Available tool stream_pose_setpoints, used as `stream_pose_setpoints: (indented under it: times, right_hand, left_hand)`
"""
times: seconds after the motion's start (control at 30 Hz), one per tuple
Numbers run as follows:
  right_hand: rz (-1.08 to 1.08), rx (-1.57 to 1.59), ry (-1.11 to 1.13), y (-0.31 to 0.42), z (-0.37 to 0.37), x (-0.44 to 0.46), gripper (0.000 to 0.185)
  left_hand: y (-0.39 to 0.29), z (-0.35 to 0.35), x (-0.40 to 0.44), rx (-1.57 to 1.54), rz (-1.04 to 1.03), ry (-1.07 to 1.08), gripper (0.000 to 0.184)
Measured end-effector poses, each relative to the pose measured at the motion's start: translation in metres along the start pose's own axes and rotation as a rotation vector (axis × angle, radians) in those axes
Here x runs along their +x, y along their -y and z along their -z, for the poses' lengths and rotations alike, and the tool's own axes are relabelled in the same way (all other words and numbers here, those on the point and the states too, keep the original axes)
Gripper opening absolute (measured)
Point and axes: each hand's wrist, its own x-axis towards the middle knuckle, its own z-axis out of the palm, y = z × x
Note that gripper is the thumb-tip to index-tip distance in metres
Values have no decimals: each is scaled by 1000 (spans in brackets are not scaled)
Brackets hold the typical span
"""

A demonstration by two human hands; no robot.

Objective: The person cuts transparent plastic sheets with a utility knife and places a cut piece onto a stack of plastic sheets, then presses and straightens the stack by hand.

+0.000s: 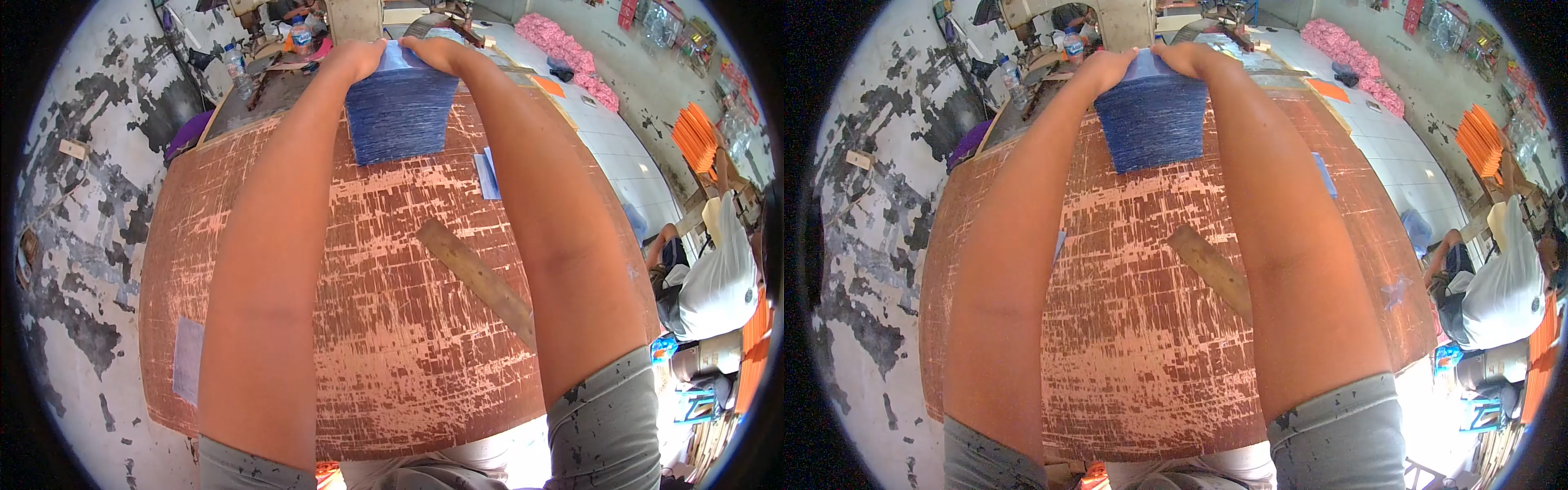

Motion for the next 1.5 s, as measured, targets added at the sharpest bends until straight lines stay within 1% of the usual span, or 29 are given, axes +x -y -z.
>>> stream_pose_setpoints:
  times: [0.2,0.37,0.77,1.0,1.07,1.5]
  right_hand:
    - [6,5,-3,0,0,-2,84]
    - [1,4,-12,-2,-2,2,84]
    - [7,20,4,0,-1,0,83]
    - [-3,25,14,3,2,-7,85]
    - [2,19,19,5,3,-9,85]
    - [-4,50,14,0,-1,-2,84]
  left_hand:
    - [-2,0,-4,-10,5,-22,68]
    - [-5,2,-11,-57,57,-22,70]
    - [-5,6,-9,-4,4,14,68]
    - [-5,3,-10,-2,48,-2,67]
    - [-3,-1,-8,-48,34,-80,74]
    - [-5,1,-12,-62,43,-77,73]
